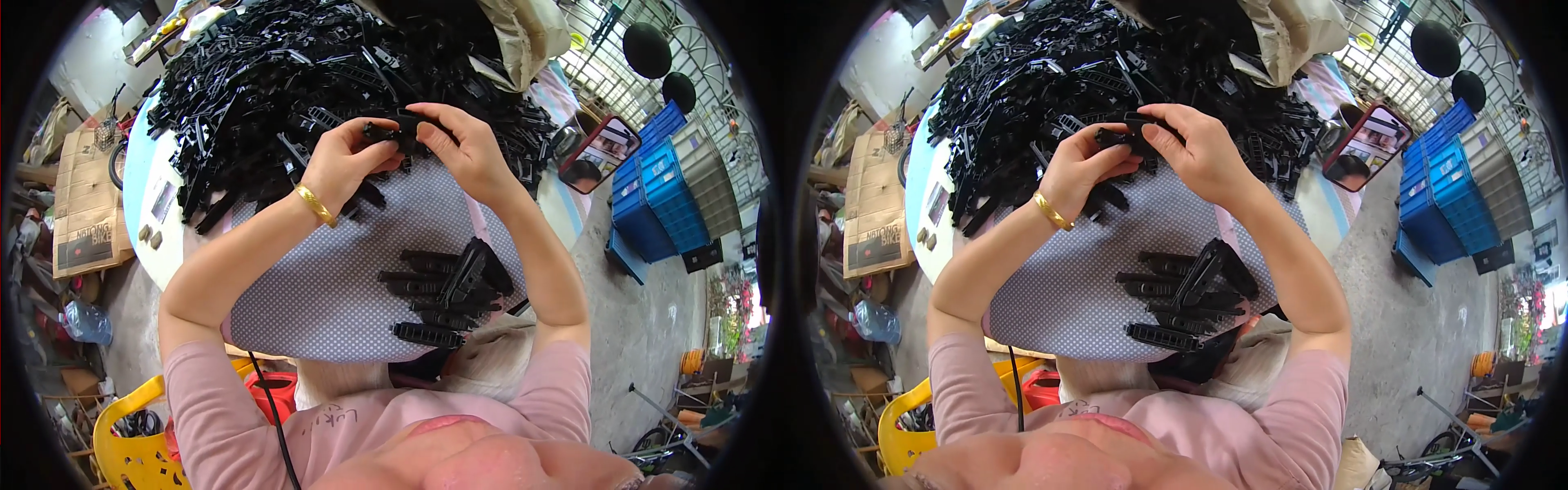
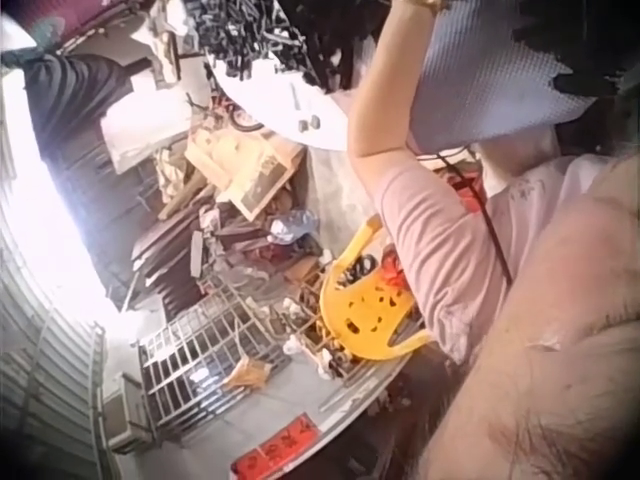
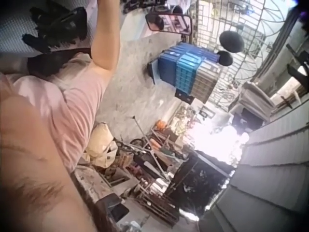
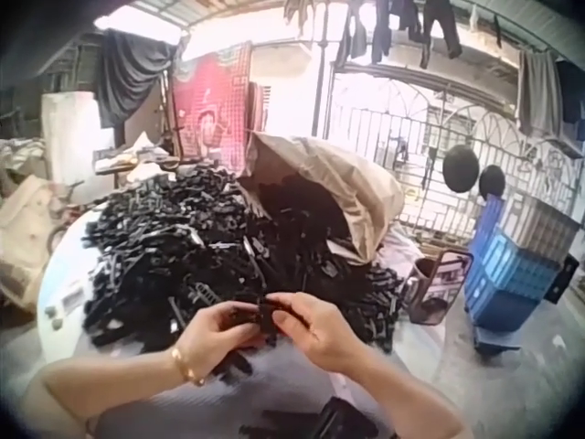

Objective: Assembling and organizing black plastic clips on a workspace.

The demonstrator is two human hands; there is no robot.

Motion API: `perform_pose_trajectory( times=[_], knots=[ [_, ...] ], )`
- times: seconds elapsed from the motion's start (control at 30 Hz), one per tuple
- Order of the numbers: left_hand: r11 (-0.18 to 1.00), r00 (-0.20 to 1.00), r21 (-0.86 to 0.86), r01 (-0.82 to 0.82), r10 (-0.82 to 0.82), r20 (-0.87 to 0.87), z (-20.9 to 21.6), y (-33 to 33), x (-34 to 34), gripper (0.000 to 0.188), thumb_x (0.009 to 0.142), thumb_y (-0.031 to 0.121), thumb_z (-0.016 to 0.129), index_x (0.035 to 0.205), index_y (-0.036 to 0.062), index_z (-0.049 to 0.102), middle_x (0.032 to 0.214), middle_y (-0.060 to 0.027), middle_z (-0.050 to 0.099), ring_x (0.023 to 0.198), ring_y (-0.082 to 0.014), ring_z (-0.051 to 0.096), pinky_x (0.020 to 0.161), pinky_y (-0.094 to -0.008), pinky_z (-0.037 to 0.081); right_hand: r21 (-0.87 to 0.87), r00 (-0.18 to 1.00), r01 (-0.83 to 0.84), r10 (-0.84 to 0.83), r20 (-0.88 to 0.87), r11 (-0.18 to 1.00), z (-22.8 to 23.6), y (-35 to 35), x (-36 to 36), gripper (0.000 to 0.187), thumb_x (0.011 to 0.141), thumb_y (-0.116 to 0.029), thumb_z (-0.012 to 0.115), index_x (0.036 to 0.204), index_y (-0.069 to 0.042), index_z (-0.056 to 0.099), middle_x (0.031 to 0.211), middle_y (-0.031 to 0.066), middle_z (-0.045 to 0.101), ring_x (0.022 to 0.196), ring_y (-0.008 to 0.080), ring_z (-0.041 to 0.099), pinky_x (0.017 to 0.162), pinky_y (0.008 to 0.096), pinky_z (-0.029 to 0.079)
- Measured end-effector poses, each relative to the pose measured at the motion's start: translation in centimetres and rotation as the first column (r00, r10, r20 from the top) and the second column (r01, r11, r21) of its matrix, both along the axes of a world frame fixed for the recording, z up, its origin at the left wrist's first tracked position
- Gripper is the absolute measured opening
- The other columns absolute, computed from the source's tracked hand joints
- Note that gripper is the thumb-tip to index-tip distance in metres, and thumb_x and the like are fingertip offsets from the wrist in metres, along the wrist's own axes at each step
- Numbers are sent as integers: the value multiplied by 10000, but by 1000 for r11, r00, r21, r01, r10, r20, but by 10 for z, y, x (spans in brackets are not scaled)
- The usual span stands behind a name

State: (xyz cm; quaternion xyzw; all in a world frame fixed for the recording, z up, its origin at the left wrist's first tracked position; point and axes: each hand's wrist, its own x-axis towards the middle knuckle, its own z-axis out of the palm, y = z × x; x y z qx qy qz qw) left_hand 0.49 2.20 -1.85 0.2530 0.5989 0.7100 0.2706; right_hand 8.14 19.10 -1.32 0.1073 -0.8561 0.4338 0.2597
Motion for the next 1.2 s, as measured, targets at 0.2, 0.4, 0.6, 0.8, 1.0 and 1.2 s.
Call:
perform_pose_trajectory(
  times=[0.2,0.4,0.6,0.8,1.0,1.2],
  knots=[
    [998,988,-55,-29,21,-156,-3,-4,0,277,821,14,597,1088,-44,553,898,-102,641,796,-152,644,752,-251,537,-131,998,-22,31,64,991,4,-13,9,306,926,-266,506,1086,-19,590,704,8,571,560,40,489,513,173,409],
    [1000,977,-23,9,-14,-215,-7,-2,-3,299,808,-4,593,1100,-50,547,906,-109,644,783,-151,648,737,-241,532,-280,981,27,28,192,960,9,-19,10,268,923,-283,510,951,-26,581,581,-7,536,480,19,464,426,156,345],
    [998,907,-29,-56,39,-419,-8,-3,1,347,818,56,608,1143,-46,537,896,-84,643,794,-119,631,736,-221,512,-35,994,102,-100,46,994,-9,-14,1,222,910,-247,535,907,-27,555,591,30,566,484,96,533,439,212,387],
    [994,956,-110,5,-37,-290,-1,-7,3,450,791,138,687,1173,-37,527,875,-63,637,815,-98,609,730,-209,499,371,957,230,-139,-255,900,-5,-21,7,108,866,-156,564,916,-62,580,696,121,612,590,262,620,498,305,466],
    [999,986,-43,16,-23,-165,-1,-7,0,400,791,123,685,1149,-7,564,855,-51,644,770,-88,605,702,-199,501,403,946,210,-80,-315,891,-5,-18,6,124,848,-151,579,909,-49,613,751,103,639,637,243,634,530,302,487],
    [999,954,-12,35,-37,-299,1,-7,-1,383,783,89,680,1141,4,573,911,-67,653,801,-89,616,728,-205,511,381,923,304,-170,-346,873,-3,-18,8,208,831,-235,609,928,-51,610,788,98,617,668,254,607,573,304,476]
  ],
)
